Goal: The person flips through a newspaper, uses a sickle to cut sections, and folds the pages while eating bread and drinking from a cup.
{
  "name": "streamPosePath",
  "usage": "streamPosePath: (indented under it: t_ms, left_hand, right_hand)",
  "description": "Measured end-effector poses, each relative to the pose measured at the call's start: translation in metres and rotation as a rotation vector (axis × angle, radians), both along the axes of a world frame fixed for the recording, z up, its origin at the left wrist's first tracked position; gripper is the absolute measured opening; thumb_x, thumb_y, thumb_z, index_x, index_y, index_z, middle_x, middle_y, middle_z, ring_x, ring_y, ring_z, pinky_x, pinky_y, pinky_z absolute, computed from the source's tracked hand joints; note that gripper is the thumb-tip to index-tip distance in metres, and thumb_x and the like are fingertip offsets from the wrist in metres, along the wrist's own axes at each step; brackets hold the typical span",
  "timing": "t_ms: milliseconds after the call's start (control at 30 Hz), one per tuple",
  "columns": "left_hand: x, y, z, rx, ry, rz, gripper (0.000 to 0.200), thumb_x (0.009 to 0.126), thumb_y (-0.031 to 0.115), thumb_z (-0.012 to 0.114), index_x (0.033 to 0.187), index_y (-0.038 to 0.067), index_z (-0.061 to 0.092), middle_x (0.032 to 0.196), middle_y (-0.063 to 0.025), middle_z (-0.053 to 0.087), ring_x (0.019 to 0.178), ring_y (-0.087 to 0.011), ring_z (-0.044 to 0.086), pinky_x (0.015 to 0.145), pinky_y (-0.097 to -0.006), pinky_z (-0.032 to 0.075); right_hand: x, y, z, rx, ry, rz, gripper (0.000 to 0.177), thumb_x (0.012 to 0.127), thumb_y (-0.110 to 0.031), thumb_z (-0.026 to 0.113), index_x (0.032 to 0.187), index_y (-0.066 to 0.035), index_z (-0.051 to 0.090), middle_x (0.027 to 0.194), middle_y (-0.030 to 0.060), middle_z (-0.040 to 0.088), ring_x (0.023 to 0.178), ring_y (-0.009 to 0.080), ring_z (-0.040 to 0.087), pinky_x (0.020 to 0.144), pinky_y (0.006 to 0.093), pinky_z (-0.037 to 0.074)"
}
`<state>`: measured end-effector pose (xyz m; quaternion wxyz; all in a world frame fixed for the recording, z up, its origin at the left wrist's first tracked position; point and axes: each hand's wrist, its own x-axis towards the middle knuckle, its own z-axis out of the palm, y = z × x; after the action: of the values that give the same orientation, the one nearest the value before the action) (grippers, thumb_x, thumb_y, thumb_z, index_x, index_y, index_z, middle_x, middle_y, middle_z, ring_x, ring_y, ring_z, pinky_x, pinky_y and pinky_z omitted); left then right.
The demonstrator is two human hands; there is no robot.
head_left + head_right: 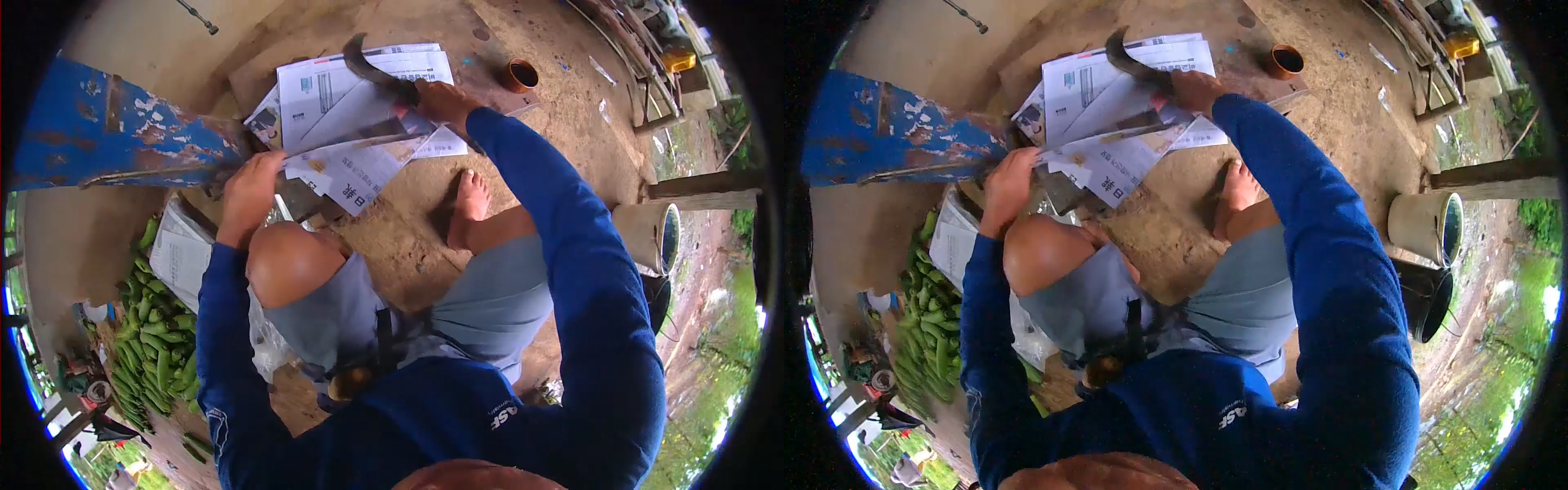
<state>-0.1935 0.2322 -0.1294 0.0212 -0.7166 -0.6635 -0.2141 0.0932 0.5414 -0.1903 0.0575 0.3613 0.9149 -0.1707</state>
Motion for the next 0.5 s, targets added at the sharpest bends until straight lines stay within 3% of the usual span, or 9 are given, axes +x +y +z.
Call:
streamPosePath:
  t_ms: [133, 167, 233, 267, 300, 333, 433, 500]
  left_hand:
    - [0.007, -0.004, 0.052, 0.114, -0.184, 0.112, 0.020, 0.100, 0.008, 0.056, 0.116, 0.004, 0.066, 0.103, -0.0155, 0.070, 0.093, -0.0369, 0.067, 0.080, -0.0434, 0.054]
    - [0.004, -0.005, 0.060, 0.119, -0.209, 0.121, 0.020, 0.103, 0.012, 0.057, 0.115, 0.000, 0.066, 0.103, -0.0174, 0.070, 0.089, -0.0346, 0.067, 0.080, -0.0401, 0.054]
    - [0.004, -0.007, 0.079, 0.116, -0.313, 0.170, 0.022, 0.103, 0.015, 0.058, 0.116, -0.001, 0.066, 0.104, -0.0175, 0.070, 0.088, -0.0296, 0.067, 0.080, -0.0373, 0.054]
    - [0.004, -0.008, 0.088, 0.117, -0.366, 0.193, 0.023, 0.104, 0.016, 0.058, 0.117, -0.002, 0.066, 0.104, -0.0176, 0.070, 0.087, -0.0271, 0.068, 0.081, -0.0360, 0.053]
    - [0.003, -0.010, 0.095, 0.074, -0.471, 0.260, 0.026, 0.106, 0.020, 0.058, 0.119, -0.001, 0.066, 0.105, -0.0120, 0.071, 0.090, -0.0170, 0.064, 0.084, -0.0314, 0.052]
    - [0.002, -0.009, 0.099, 0.116, -0.547, 0.290, 0.027, 0.106, 0.020, 0.057, 0.119, -0.002, 0.066, 0.105, -0.0096, 0.071, 0.091, -0.0151, 0.063, 0.085, -0.0303, 0.051]
    - [-0.007, -0.004, 0.106, 0.247, -0.815, 0.374, 0.027, 0.107, 0.020, 0.057, 0.120, -0.002, 0.065, 0.105, -0.0010, 0.067, 0.095, -0.0093, 0.059, 0.087, -0.0262, 0.049]
    - [-0.019, -0.003, 0.099, 0.319, -1.021, 0.362, 0.028, 0.107, 0.020, 0.057, 0.121, -0.003, 0.064, 0.104, -0.0014, 0.066, 0.095, -0.0096, 0.058, 0.087, -0.0263, 0.049]
  right_hand:
    - [-0.003, 0.009, -0.010, -0.098, -0.029, 0.000, 0.050, 0.087, -0.032, 0.064, 0.127, -0.001, 0.059, 0.114, 0.0282, 0.070, 0.112, 0.0427, 0.067, 0.093, 0.0511, 0.052]
    - [-0.010, 0.017, -0.016, 0.012, -0.086, 0.075, 0.061, 0.090, -0.044, 0.065, 0.134, -0.001, 0.057, 0.117, 0.0273, 0.069, 0.113, 0.0378, 0.068, 0.097, 0.0467, 0.052]
    - [-0.022, 0.033, 0.001, -0.126, 0.276, 0.310, 0.063, 0.095, -0.052, 0.059, 0.135, -0.003, 0.059, 0.119, 0.0229, 0.070, 0.113, 0.0330, 0.068, 0.098, 0.0446, 0.051]
    - [-0.027, 0.030, 0.013, -0.422, 0.427, 0.200, 0.064, 0.096, -0.056, 0.058, 0.133, -0.005, 0.061, 0.121, 0.0186, 0.070, 0.113, 0.0306, 0.067, 0.096, 0.0429, 0.052]
    - [-0.033, 0.019, 0.037, -0.708, 0.588, 0.075, 0.065, 0.097, -0.060, 0.056, 0.132, -0.006, 0.062, 0.123, 0.0143, 0.070, 0.113, 0.0282, 0.067, 0.094, 0.0412, 0.054]
    - [-0.036, -0.013, 0.089, -1.209, 0.690, -0.307, 0.066, 0.097, -0.065, 0.056, 0.128, -0.008, 0.066, 0.125, 0.0080, 0.070, 0.112, 0.0259, 0.067, 0.089, 0.0388, 0.056]
    - [-0.029, -0.030, 0.137, -1.479, 0.730, -0.035, 0.064, 0.096, -0.063, 0.060, 0.133, -0.010, 0.063, 0.123, 0.0020, 0.070, 0.108, 0.0170, 0.067, 0.085, 0.0362, 0.057]
    - [-0.023, -0.042, 0.149, -1.342, 0.772, 0.007, 0.056, 0.096, -0.054, 0.067, 0.131, -0.010, 0.064, 0.120, 0.0027, 0.071, 0.104, 0.0148, 0.068, 0.082, 0.0327, 0.058]
